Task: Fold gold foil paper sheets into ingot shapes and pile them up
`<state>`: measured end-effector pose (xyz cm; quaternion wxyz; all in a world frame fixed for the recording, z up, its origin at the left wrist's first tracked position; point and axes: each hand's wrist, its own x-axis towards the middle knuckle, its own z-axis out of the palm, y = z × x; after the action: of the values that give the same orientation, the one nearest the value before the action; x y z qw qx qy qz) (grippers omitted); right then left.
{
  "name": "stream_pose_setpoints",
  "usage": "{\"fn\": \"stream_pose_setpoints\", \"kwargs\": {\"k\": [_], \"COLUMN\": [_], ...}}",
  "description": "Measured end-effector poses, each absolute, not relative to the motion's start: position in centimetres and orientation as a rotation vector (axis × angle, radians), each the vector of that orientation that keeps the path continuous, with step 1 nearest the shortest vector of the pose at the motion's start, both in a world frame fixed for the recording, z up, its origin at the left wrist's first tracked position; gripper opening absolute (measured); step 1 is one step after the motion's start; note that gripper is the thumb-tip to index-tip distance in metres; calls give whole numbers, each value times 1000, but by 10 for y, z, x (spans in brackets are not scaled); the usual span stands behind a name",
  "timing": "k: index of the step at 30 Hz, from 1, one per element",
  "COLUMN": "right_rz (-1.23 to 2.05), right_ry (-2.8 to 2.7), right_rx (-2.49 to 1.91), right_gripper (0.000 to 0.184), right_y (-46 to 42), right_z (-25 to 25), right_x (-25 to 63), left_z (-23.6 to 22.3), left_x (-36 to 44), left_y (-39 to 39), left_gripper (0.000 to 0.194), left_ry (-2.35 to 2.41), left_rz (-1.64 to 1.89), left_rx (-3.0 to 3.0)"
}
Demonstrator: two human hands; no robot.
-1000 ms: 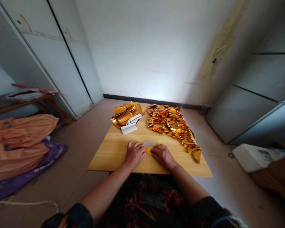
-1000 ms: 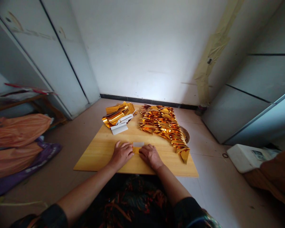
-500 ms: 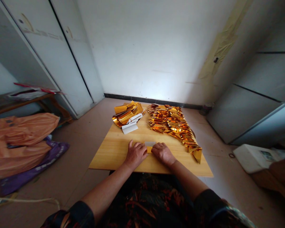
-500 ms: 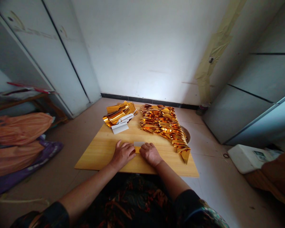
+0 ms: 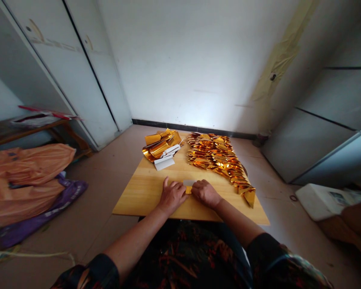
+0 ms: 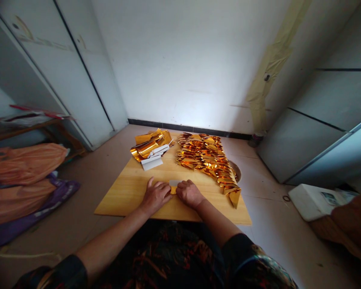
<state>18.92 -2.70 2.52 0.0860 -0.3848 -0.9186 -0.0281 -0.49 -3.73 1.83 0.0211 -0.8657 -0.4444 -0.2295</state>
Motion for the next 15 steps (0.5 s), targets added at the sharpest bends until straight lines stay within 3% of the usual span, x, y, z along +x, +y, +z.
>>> {"fn": "stream_pose_setpoints", "kwargs": {"k": [5, 10, 15], "right_rz": [58, 164, 195], "right_ry": [-2636, -2611, -2535], "right_rx": [-1244, -1206, -1214], "right_gripper": [23, 13, 17], "right_y": [-22, -28, -35], "right_z": [26, 28, 22], "right_x": [190, 196, 204], "left_z": [20, 15, 12], "left_x": [-3, -1, -5], "left_y": [-39, -39, -39], "left_gripper": [5, 15, 14], "left_ry": [-1399, -1418, -1409], "left_rz": [-697, -711, -755], "left_rx": [-2667, -2647, -2660]}}
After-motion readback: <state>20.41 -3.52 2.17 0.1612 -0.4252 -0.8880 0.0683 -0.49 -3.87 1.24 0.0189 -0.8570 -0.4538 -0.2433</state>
